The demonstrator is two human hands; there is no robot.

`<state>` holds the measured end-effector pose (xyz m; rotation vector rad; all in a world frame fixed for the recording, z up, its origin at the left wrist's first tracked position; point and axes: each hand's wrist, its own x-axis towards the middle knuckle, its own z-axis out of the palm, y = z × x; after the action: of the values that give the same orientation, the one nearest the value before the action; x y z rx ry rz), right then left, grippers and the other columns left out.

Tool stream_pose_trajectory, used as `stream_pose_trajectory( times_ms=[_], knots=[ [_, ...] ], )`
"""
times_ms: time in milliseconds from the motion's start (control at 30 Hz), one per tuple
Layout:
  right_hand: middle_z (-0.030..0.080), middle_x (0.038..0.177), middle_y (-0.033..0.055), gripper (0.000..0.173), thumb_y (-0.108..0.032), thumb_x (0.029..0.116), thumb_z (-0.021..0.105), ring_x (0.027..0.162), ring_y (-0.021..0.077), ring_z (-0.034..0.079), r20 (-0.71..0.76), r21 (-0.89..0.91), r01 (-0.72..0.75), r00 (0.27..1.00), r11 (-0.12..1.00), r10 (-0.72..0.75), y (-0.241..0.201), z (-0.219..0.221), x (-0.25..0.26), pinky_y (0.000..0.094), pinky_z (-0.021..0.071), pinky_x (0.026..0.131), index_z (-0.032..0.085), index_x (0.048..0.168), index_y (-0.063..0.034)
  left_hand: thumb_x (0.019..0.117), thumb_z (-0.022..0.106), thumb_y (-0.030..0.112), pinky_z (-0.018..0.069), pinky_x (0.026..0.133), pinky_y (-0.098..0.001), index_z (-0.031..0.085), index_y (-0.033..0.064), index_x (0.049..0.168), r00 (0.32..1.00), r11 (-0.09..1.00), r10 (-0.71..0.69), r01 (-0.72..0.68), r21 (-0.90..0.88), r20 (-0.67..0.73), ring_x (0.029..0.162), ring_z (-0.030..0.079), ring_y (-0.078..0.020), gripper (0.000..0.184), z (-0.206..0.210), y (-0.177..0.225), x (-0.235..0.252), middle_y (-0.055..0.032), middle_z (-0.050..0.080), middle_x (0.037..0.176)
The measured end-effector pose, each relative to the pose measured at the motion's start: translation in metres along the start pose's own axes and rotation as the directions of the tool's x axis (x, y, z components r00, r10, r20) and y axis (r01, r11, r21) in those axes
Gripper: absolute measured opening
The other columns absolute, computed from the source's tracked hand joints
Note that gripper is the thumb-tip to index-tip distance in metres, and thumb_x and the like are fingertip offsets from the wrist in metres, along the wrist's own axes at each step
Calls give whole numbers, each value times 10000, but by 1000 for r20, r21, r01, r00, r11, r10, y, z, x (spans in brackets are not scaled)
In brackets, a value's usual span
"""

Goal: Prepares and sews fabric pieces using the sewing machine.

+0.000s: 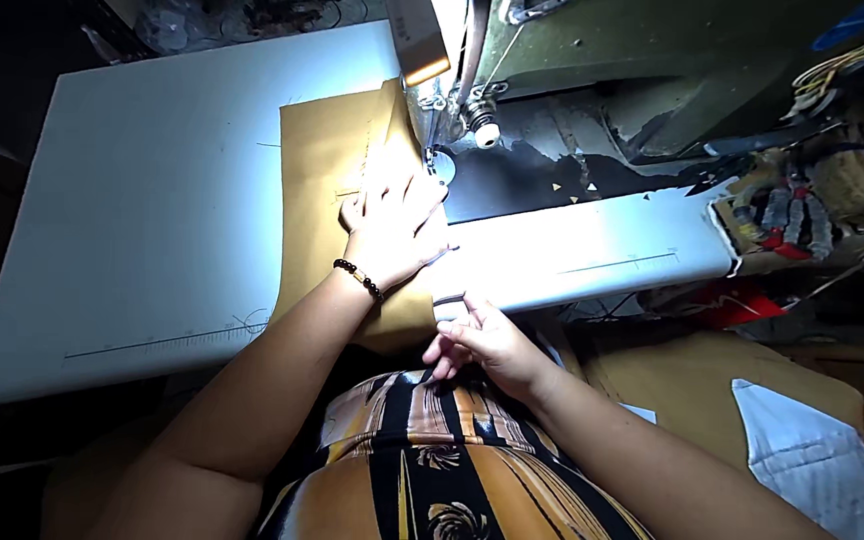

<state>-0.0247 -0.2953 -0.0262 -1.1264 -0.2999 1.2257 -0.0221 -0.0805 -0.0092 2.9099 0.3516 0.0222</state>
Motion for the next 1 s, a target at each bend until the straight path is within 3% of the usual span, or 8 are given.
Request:
stream_pose_trajectory(
  times_ms=[67,133,233,300,367,467,867,1000],
  knots=[
    [766,869,129,232,-95,1069,422,621,169,727,-119,6,147,982,989,-145,3,-1,-5,273,612,605,500,1276,-26,881,432,780,153,1094,-749,392,435,1565,999,999,39,-38,37,-18,1545,181,-411,768,-1,2,-4,-73,253,1694],
    [759,816,68,245,-51,1059,457,553,52,657,-240,-279,413,844,867,-480,9,-6,-8,180,543,508,618,1216,46,893,433,789,83,1117,-789,360,336,1604,995,994,98,-98,43,-1,1570,99,-418,846,-1,10,-21,-67,177,1720],
    [704,848,16,222,-129,996,556,779,27,624,75,-865,445,571,231,-818,-1,-29,-6,187,516,747,751,1025,-27,970,341,733,100,1160,-748,387,184,1599,981,982,188,-189,1,-35,1561,217,-355,836,12,20,-54,-57,302,1683],
    [693,941,51,263,-179,978,544,933,173,625,244,-948,316,636,-41,-732,-13,-35,0,393,481,887,788,1038,-101,1026,264,667,143,1186,-700,387,174,1599,980,981,196,-196,9,-33,1554,261,-301,766,17,22,-67,-29,329,1673],
    [678,992,61,252,-196,952,554,1008,246,630,304,-951,265,695,-161,-652,-19,-38,8,481,494,902,796,1006,-152,1064,244,561,157,1187,-666,432,171,1576,972,974,226,-227,-10,-61,1544,286,-282,670,17,19,-69,-19,365,1656],
    [688,973,66,248,-182,926,562,998,258,640,333,-942,279,694,-188,-638,-27,-41,17,487,485,899,807,944,-158,1049,338,401,170,1170,-673,505,171,1530,969,965,244,-247,-82,-47,1520,333,-286,558,10,13,-60,-26,447,1605],
    [648,912,90,289,-157,924,520,933,298,612,365,-931,297,758,-212,-541,-64,-52,53,470,463,780,794,1013,-134,1002,417,409,194,1202,-586,660,143,1313,967,950,247,-255,-177,-66,1423,461,-236,476,4,-14,-19,-53,604,1427],
    [650,953,104,298,-130,935,523,976,315,609,309,-950,234,817,-208,-487,-85,-54,73,493,477,817,793,1063,-129,984,422,389,246,1180,-584,654,133,1304,966,950,250,-259,-176,-67,1437,441,-226,471,0,-29,15,-42,546,1495]
  ],
)
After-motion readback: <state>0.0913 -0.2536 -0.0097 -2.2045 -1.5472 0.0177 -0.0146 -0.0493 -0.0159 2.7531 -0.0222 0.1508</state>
